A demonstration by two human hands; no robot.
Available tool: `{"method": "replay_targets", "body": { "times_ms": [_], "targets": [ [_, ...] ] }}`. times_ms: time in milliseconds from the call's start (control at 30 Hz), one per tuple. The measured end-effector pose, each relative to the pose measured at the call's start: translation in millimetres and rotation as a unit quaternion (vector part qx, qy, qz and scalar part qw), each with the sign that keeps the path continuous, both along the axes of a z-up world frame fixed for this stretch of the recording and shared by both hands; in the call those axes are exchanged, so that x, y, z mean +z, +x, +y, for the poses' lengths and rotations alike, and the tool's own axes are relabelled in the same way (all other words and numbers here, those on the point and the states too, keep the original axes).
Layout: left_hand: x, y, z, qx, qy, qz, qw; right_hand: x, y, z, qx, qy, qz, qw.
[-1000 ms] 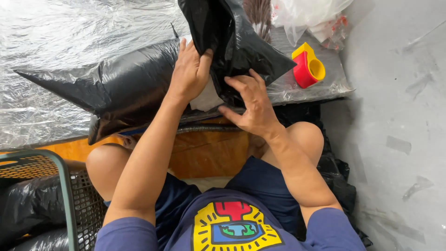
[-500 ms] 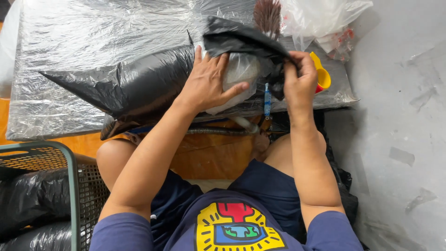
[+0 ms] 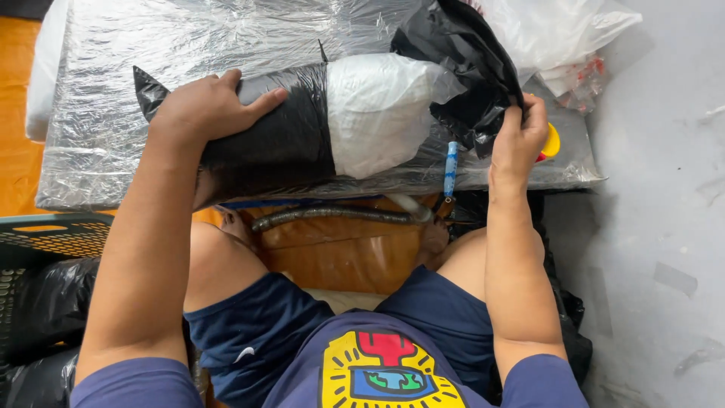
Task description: Packing a large bubble-wrapped foam piece into a black plastic bag.
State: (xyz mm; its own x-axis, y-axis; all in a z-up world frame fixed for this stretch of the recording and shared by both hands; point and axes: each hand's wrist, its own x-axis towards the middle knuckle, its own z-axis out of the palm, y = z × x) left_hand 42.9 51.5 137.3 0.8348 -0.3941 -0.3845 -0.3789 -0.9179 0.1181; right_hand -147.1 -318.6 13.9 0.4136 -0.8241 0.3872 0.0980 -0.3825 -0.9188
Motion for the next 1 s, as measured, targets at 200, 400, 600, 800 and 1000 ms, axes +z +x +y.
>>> {"method": "replay_targets", "body": {
  "times_ms": [200,400,600,800,1000],
  "targets": [
    [8,-26,-6,-0.012,0.010,0.012,1.000,-11,47,21,0.077,0.012,0.079,0.994],
    [42,-88,6,-0.045,0.035,0.071,0.996,-12,84,33,0.181,0.121,0.003,0.976],
    [22,-93,32,-0.107,-0.042,0.208,0.971,-11,102,25,0.195,0.203,-0.034,0.959],
    [-69,-62,-7,0.230,-0.325,0.295,0.869,-17,100,32,0.161,0.302,-0.069,0.937],
    [-105,-86,-21,0.177,-0.396,0.283,0.855,-17,94,25,0.143,0.176,0.045,0.973]
  ]
}}
